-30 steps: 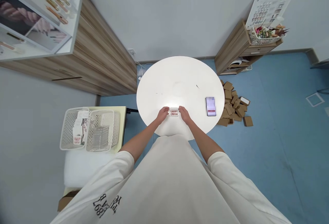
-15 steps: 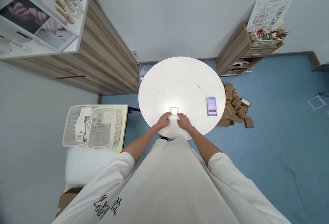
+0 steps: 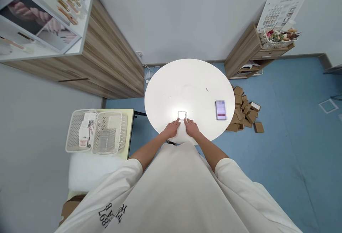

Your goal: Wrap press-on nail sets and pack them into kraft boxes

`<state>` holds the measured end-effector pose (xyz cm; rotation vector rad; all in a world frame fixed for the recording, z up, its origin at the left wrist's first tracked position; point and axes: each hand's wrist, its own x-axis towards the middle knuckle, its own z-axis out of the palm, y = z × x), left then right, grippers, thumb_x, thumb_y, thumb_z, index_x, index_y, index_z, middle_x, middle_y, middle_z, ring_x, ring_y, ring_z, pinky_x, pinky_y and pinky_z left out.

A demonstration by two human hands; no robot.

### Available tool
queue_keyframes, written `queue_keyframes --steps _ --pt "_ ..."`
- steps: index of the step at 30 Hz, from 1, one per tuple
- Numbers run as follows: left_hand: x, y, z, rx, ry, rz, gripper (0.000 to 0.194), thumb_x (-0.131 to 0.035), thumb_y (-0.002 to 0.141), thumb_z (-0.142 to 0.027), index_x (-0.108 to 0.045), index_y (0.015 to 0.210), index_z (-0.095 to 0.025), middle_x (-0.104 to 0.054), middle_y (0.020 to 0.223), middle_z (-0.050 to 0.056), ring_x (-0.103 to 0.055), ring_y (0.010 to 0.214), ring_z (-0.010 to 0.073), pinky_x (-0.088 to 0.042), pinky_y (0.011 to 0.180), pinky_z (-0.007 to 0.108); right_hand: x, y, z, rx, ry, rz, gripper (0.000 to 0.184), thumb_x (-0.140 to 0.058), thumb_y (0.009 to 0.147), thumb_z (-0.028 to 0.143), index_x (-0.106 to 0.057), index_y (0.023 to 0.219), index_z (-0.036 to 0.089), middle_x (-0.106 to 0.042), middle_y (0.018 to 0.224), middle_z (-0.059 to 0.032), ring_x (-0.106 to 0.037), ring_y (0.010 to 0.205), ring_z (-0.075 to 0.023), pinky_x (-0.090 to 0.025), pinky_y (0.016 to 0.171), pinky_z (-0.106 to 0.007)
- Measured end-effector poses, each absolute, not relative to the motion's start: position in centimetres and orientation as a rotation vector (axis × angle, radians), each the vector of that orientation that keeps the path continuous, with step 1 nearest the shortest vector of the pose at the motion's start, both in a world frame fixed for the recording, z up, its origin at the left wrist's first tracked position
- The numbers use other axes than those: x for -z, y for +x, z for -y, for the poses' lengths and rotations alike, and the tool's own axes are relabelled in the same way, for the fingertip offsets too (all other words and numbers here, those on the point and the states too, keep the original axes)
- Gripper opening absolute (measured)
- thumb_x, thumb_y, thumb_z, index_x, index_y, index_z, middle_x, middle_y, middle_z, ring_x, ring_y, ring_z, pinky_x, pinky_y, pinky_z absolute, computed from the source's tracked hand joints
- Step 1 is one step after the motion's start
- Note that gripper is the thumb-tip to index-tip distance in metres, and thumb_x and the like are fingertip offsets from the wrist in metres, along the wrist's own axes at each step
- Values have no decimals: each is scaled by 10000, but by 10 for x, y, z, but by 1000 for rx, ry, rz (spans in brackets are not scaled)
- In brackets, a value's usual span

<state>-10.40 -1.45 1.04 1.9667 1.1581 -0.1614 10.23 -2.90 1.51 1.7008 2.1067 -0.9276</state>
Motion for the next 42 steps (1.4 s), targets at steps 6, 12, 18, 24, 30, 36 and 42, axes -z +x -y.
queue_keyframes --steps 6,12,18,24,30,36,42 --pt "-10 -102 13 197 1977 -1166 692 -526 819 -94 -388 1476 -260 -111 1694 64 -284 1480 322 -304 1145 496 -17 97 22 909 1666 -2077 764 -428 900 191 -179 1623 200 -318 1613 -147 -378 1391 -349 -382 1068 -471" --pt "-11 -109 13 204 2022 -1144 678 -513 831 -115 -384 1478 -273 -134 1692 44 -317 1460 294 -308 1148 474 -19 93 24 898 1660 -2075 783 -444 902 209 -143 1624 190 -270 1638 -144 -346 1425 -342 -359 1097 -465" --pt "-13 -127 9 187 2044 -1189 673 -520 827 -114 -400 1473 -258 -155 1687 63 -292 1470 332 -208 1182 522 -21 71 20 874 1636 -2084 792 -444 894 208 -136 1623 164 -229 1654 -150 -304 1453 -335 -317 1127 -470" --pt "-19 -167 2 145 1963 -1301 655 -534 842 -162 -401 1474 -270 -191 1680 54 -263 1479 351 -164 1193 538 -18 25 3 901 1625 -2107 804 -449 891 220 -125 1626 181 -243 1652 -138 -302 1451 -338 -305 1134 -471" --pt "-21 -210 -7 92 1865 -1385 627 -528 841 -153 -426 1451 -256 -163 1686 54 -324 1442 366 -223 1172 541 -15 -22 -17 899 1577 -2160 781 -460 900 224 -162 1622 192 -255 1647 -138 -300 1448 -348 -295 1142 -490" --pt "-17 -235 -17 105 1823 -1345 625 -539 844 -153 -430 1449 -265 -131 1692 44 -364 1414 388 -291 1138 549 -15 -50 -28 942 1670 -2062 850 -509 883 234 -112 1634 222 -269 1640 -132 -316 1431 -370 -359 1105 -481" --pt "-14 -242 -16 51 1782 -1275 645 -566 844 -202 -435 1471 -273 -59 1700 33 -373 1415 388 -345 1131 525 -20 -46 -24 1044 1674 -2023 917 -516 875 185 -10 1638 234 -189 1675 -99 -238 1492 -341 -359 1121 -463"
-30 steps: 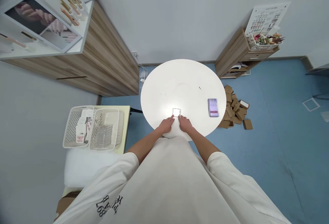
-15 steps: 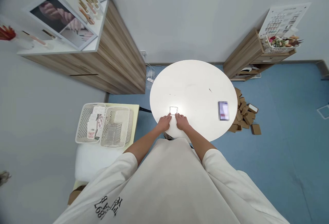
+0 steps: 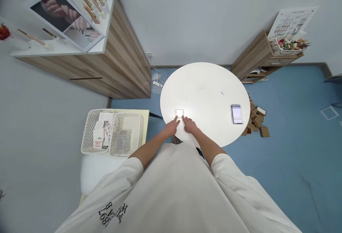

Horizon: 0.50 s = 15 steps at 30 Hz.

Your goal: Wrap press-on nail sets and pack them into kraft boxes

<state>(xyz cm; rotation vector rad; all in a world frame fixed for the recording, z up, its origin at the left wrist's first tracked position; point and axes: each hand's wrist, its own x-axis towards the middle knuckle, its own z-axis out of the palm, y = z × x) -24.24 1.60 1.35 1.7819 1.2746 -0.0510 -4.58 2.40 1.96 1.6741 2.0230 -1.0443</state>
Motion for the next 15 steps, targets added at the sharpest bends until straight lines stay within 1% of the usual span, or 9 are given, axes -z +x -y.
queue_keyframes --steps 3,6,9,11,15 --pt "-13 -246 -13 10 1784 -1224 658 -572 844 -220 -437 1487 -262 -45 1700 39 -339 1441 405 -356 1130 521 -25 -45 -17 1114 1723 -1968 907 -512 898 197 15 1636 219 -176 1679 -102 -206 1518 -303 -330 1149 -441" --pt "-14 -248 -9 91 1889 -1215 701 -553 858 -219 -372 1534 -258 -9 1702 49 -318 1457 413 -397 1099 507 -32 -45 -6 1163 1769 -1897 879 -506 920 228 3 1636 199 -183 1676 -114 -228 1517 -285 -337 1147 -421" --pt "-16 -248 -1 283 2062 -1217 738 -505 886 -188 -258 1578 -262 43 1701 63 -384 1427 384 -461 1032 460 -38 -40 8 1182 1776 -1855 844 -500 937 249 -35 1637 185 -207 1669 -114 -310 1484 -283 -363 1127 -385" --pt "-17 -247 9 349 2126 -1231 745 -483 898 -173 -212 1588 -251 40 1699 90 -454 1379 351 -484 997 423 -40 -34 19 1188 1779 -1848 815 -495 946 260 -71 1637 167 -241 1658 -120 -361 1459 -286 -374 1118 -370" --pt "-20 -239 37 369 2146 -1269 733 -471 903 -169 -211 1585 -233 -10 1698 114 -527 1314 316 -493 972 389 -39 -17 44 1190 1789 -1858 762 -488 958 273 -149 1628 147 -308 1632 -129 -368 1459 -286 -349 1139 -365"
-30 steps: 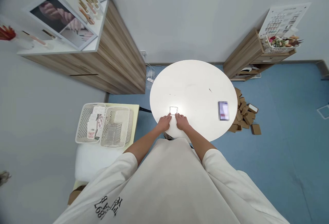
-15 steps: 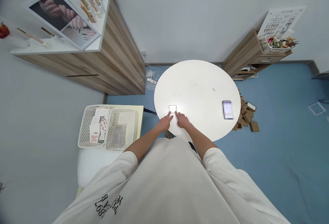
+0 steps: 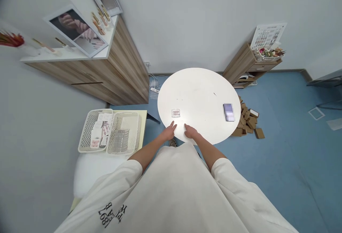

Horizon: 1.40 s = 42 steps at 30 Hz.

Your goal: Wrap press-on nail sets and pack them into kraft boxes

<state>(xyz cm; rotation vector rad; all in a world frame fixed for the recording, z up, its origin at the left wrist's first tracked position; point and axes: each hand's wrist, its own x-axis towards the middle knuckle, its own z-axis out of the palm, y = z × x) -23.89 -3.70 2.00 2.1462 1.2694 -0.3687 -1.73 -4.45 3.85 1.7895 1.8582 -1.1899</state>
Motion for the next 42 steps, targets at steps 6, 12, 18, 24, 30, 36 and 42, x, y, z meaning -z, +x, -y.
queue_keyframes --steps 6,12,18,24,30,36,42 --pt "-30 -216 90 350 2119 -1345 685 -432 932 -208 -222 1584 -199 -2 1693 146 -597 1230 323 -497 950 409 -36 18 85 1155 1804 -1919 715 -476 969 278 -205 1617 144 -336 1617 -136 -382 1452 -281 -337 1147 -365" --pt "-39 -182 159 294 2061 -1468 664 -434 954 -243 -229 1584 -200 -31 1692 150 -544 1305 345 -475 983 408 -38 52 136 1116 1840 -2090 619 -448 981 262 -330 1574 128 -336 1611 -149 -375 1451 -283 -339 1150 -365" --pt "-48 -165 233 295 2008 -1515 667 -455 955 -243 -243 1587 -220 -27 1694 139 -541 1308 347 -463 1003 416 -36 58 188 1159 1798 -2208 565 -453 981 252 -408 1532 135 -395 1573 -151 -416 1420 -278 -364 1137 -361" --pt "-61 -186 275 223 1877 -1669 693 -486 938 -270 -259 1592 -306 -124 1693 64 -503 1352 330 -423 1052 440 -38 39 216 1185 1697 -2292 558 -491 961 257 -447 1506 145 -432 1547 -159 -478 1365 -312 -418 1090 -375" --pt "-69 -233 302 161 1842 -1790 642 -448 935 -236 -322 1564 -217 -178 1677 119 -453 1387 332 -389 1083 434 -42 -5 223 1177 1538 -2370 546 -465 983 275 -430 1519 171 -400 1567 -147 -448 1396 -302 -396 1120 -395" --pt "-70 -302 326 165 1809 -1923 613 -445 931 -227 -347 1535 -193 -229 1660 135 -389 1432 302 -371 1113 418 -51 -79 228 1165 1417 -2441 543 -447 983 260 -436 1514 145 -392 1565 -157 -434 1406 -286 -359 1152 -379" --pt "-66 -381 337 176 1745 -1996 588 -474 914 -239 -397 1490 -155 -258 1639 166 -371 1442 314 -366 1128 440 -58 -158 244 1197 1374 -2448 525 -440 987 261 -461 1493 125 -401 1557 -159 -430 1406 -276 -359 1149 -360"
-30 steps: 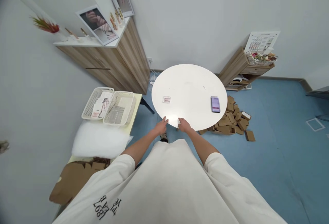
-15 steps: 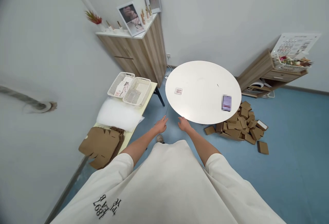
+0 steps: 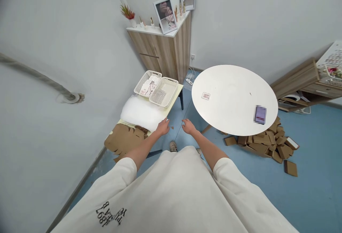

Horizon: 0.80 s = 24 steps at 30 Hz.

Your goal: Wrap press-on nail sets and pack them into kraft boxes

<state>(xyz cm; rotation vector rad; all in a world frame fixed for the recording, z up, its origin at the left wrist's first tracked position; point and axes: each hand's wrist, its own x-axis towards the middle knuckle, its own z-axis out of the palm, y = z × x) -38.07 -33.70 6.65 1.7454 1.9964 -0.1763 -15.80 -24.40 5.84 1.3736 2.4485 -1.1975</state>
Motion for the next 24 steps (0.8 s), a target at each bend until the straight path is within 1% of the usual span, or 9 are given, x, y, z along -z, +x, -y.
queue_keyframes --steps 3,6,11,14,18,20,24 --pt "-64 -417 339 202 1676 -2013 544 -478 917 -255 -434 1451 -160 -259 1633 174 -384 1428 335 -382 1113 464 -54 -194 251 1212 1376 -2431 506 -438 986 254 -485 1476 141 -427 1541 -145 -443 1394 -262 -357 1147 -353" --pt "-59 -449 343 225 1601 -2038 541 -486 906 -243 -436 1440 -167 -250 1636 173 -369 1437 344 -367 1123 481 -46 -228 256 1216 1380 -2404 497 -448 979 246 -501 1464 155 -447 1530 -134 -462 1376 -254 -357 1144 -355" --pt "-44 -485 348 274 1526 -2001 557 -487 893 -234 -424 1443 -173 -243 1638 173 -360 1441 341 -365 1121 489 -31 -279 263 1218 1356 -2402 486 -454 975 252 -526 1441 130 -495 1490 -139 -491 1345 -256 -372 1131 -345" --pt "-34 -495 347 263 1529 -1958 604 -486 885 -225 -386 1480 -188 -236 1649 151 -327 1459 335 -359 1129 491 -23 -301 265 1229 1336 -2410 482 -465 972 258 -538 1428 122 -510 1478 -145 -496 1341 -257 -366 1135 -343" --pt "-23 -501 342 190 1543 -1928 690 -493 871 -201 -322 1539 -164 -212 1664 140 -283 1485 335 -334 1161 467 -11 -321 264 1231 1362 -2402 474 -487 955 231 -553 1413 130 -522 1467 -143 -493 1346 -237 -341 1152 -326" --pt "-20 -504 339 163 1527 -1927 713 -491 863 -191 -312 1553 -167 -210 1668 125 -282 1491 331 -336 1168 459 -6 -327 263 1217 1409 -2382 477 -499 947 230 -554 1411 136 -504 1483 -138 -469 1370 -230 -322 1165 -324" --pt "-19 -510 332 101 1495 -1904 747 -498 841 -173 -313 1565 -183 -191 1678 93 -271 1509 299 -320 1192 435 0 -335 260 1177 1528 -2327 504 -525 927 245 -546 1420 146 -450 1525 -136 -356 1457 -251 -289 1188 -356"
